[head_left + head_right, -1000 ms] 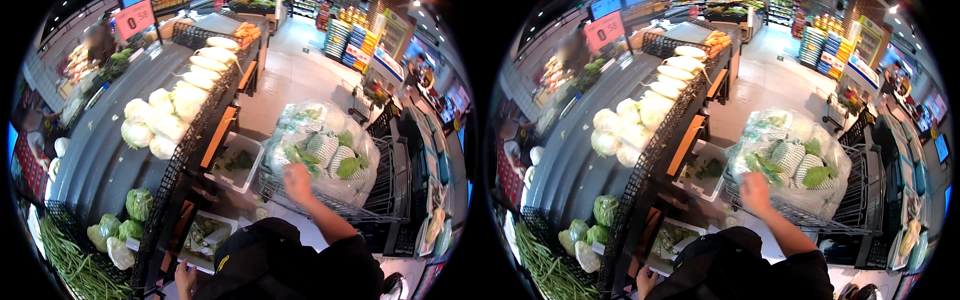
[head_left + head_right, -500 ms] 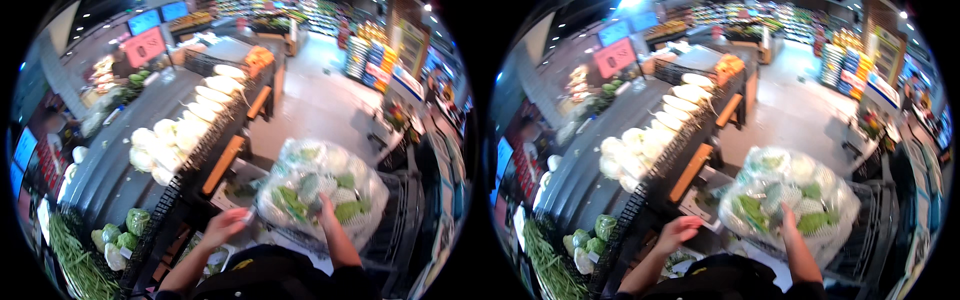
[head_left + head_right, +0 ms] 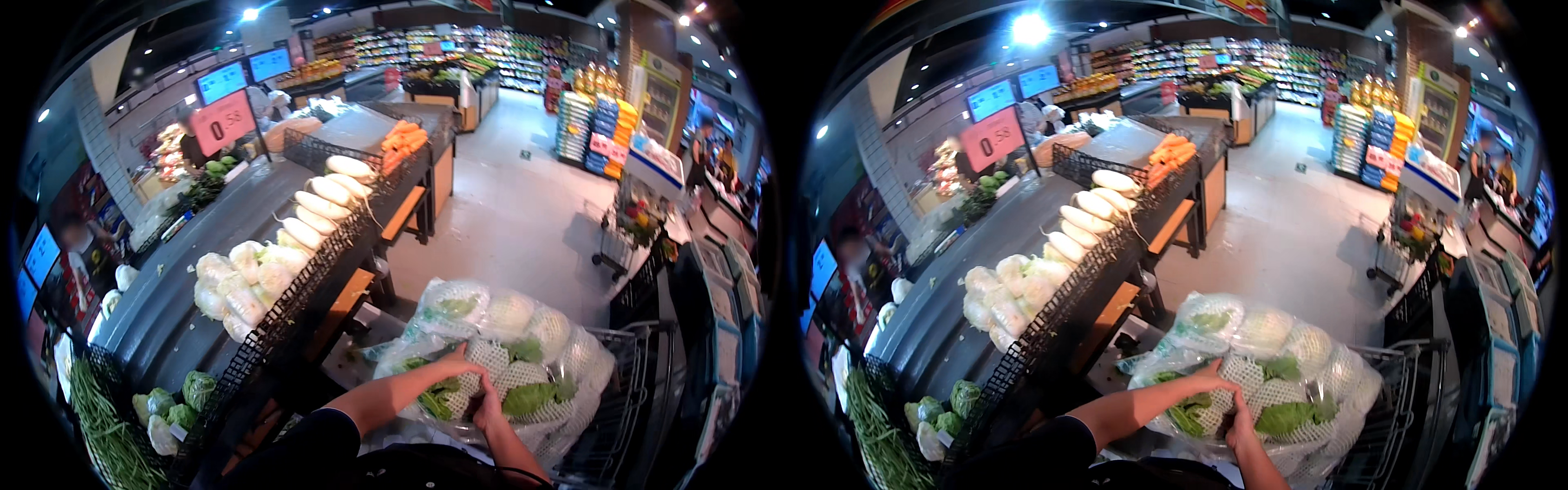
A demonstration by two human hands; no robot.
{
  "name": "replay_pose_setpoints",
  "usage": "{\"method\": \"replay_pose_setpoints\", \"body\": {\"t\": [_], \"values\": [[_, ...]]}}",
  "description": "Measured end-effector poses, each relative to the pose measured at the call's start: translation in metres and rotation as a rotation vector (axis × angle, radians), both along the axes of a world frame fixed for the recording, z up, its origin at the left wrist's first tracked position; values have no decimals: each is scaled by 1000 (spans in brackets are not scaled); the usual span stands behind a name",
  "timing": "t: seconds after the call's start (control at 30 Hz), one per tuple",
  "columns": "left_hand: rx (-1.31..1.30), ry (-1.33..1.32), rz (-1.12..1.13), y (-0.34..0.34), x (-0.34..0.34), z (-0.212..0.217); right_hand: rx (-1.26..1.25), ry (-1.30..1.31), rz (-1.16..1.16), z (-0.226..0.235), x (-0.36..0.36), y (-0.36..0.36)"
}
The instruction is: The person removes cabbage from protective netting and places it on a produce display rack, using a knife to trim away loose outer leaves and then applying tape to the cabbage.
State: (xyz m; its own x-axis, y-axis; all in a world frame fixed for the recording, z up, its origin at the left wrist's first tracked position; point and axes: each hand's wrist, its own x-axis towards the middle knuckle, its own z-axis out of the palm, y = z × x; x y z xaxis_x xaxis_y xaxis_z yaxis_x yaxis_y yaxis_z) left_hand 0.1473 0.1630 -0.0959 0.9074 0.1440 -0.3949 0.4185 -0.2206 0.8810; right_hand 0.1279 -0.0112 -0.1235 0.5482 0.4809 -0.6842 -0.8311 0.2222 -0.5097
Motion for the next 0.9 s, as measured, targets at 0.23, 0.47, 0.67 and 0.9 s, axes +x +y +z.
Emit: {"method": "replay_pose_setpoints", "body": {"t": [0.23,0.47,0.67,0.9], "values": [[6,-217,57,-3,-46,51,-137,-319,-40,61,-30,-11],[-468,-375,346,19,-135,139,74,-863,127,134,-38,-27],[-440,-747,595,26,-222,157,452,-223,398,185,-35,52],[-873,-919,536,41,-377,165,652,-815,694,215,-126,151]]}}
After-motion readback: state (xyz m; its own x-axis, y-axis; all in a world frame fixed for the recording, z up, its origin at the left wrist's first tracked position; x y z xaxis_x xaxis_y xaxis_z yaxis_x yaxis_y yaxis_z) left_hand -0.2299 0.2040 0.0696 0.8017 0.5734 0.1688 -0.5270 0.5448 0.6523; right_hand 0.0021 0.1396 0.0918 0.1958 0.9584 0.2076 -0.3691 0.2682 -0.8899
